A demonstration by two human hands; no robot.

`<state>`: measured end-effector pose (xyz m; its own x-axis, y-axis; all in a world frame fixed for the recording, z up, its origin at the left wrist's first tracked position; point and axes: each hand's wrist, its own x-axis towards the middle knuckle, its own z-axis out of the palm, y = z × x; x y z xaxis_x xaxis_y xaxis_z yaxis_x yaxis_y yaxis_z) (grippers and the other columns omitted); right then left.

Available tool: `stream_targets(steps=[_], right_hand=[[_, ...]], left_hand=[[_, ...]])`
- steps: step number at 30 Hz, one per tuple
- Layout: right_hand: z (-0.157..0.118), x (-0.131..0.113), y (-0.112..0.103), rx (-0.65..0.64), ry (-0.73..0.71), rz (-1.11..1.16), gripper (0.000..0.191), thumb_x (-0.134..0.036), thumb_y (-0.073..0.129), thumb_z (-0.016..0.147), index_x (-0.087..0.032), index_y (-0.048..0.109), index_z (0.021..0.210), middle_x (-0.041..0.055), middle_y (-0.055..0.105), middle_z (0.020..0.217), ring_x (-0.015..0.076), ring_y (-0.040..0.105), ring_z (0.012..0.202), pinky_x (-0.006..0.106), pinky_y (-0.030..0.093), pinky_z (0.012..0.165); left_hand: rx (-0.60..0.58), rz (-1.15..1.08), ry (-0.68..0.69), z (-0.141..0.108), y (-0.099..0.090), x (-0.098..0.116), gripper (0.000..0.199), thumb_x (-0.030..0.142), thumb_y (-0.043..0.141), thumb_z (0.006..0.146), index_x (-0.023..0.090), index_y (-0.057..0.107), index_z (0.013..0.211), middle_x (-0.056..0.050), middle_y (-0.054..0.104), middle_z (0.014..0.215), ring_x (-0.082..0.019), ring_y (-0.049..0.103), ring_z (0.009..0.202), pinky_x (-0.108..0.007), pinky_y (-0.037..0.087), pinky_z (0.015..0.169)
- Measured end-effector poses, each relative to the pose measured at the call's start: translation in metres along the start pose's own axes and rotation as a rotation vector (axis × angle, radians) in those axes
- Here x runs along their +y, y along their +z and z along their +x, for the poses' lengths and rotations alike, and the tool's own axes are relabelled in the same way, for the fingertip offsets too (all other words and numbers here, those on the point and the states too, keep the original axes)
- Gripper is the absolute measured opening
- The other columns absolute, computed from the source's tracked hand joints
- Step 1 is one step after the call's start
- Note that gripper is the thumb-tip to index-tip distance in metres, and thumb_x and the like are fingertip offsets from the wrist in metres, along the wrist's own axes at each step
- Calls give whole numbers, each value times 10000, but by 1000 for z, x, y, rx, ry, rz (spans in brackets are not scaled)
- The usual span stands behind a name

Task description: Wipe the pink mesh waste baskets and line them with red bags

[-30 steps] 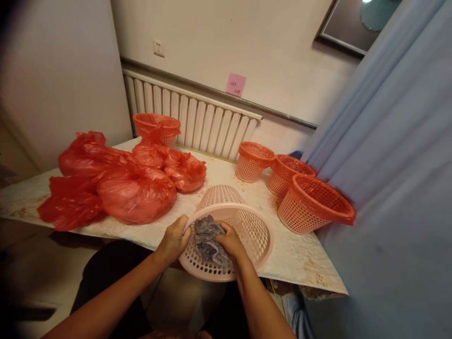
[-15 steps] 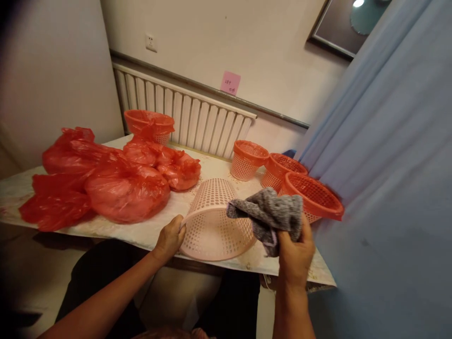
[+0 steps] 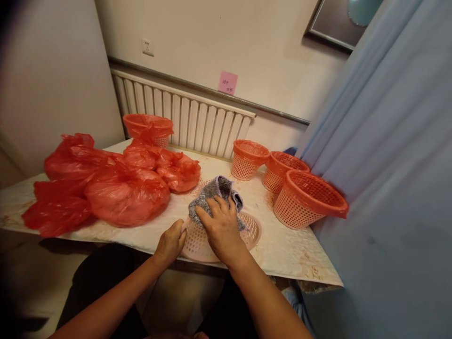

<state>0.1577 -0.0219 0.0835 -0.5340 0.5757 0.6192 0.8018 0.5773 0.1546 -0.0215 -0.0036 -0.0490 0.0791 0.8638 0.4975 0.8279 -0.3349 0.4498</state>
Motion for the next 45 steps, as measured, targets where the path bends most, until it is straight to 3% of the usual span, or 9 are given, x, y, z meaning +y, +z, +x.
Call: stream_targets(steps=[9,16,20,26,29,32,38,41,45], right_hand=[[-28,39,16,199,53,-17,328,-117,520,846,-234,618,1136,96,584,1155,241,503,1101,421,405,959],[-62,72,30,375,238,34,344,-130,539,817,-201,568,1152,115,572,1136,244,521,1083,447,444,953],[-92,80,46,472,513,118,405,-205,584,783,-182,564,1187,114,598,1123,249,542,1089,430,444,958],[-140,72,83,492,1173,206,507,-410,639,737,-151,604,1172,123,678,1044,270,629,943,367,489,825],[-147,65,93,478,1329,212,523,-451,654,711,-140,625,1131,135,696,999,279,640,882,354,495,765],[-134,62,87,506,1226,224,480,-420,654,725,-141,639,1116,124,694,989,267,637,889,349,489,792],[-77,68,49,558,614,61,289,-226,582,783,-161,643,1058,92,643,966,231,584,928,379,477,851],[-51,64,34,490,297,-15,253,-127,539,800,-182,636,1027,87,625,977,214,566,941,383,476,864],[-27,45,22,396,80,-53,279,-74,505,822,-204,637,1030,91,606,1002,212,550,941,358,475,819]], left_hand=[[-30,-38,22,-2,7,2,127,102,412,828,226,443,820,-25,583,759,-207,625,754,-284,454,656],[-30,-70,-18,-6,8,-4,122,128,383,841,232,413,785,-18,549,717,-211,612,713,-294,450,636],[-18,-100,-64,-11,9,-10,129,129,392,826,237,395,756,6,519,670,-192,592,670,-281,445,620],[10,-176,-126,-19,15,-18,132,158,392,822,245,363,727,22,482,642,-181,562,634,-281,442,611],[15,-218,-168,-24,18,-23,132,195,387,849,246,361,730,27,470,641,-177,545,622,-286,447,616],[10,-257,-230,-29,20,-32,122,239,376,888,238,398,768,32,482,638,-172,530,602,-286,463,603],[-99,-369,-285,-30,14,-39,266,289,577,816,174,523,1050,-48,625,961,-206,623,885,-364,542,801],[10,-352,-162,-16,0,-24,431,274,617,805,146,487,1195,-117,573,1139,-253,564,1089,-447,478,975],[116,-276,118,12,-34,8,406,177,563,834,155,497,1234,-145,549,1229,-273,507,1193,-479,437,1046]])
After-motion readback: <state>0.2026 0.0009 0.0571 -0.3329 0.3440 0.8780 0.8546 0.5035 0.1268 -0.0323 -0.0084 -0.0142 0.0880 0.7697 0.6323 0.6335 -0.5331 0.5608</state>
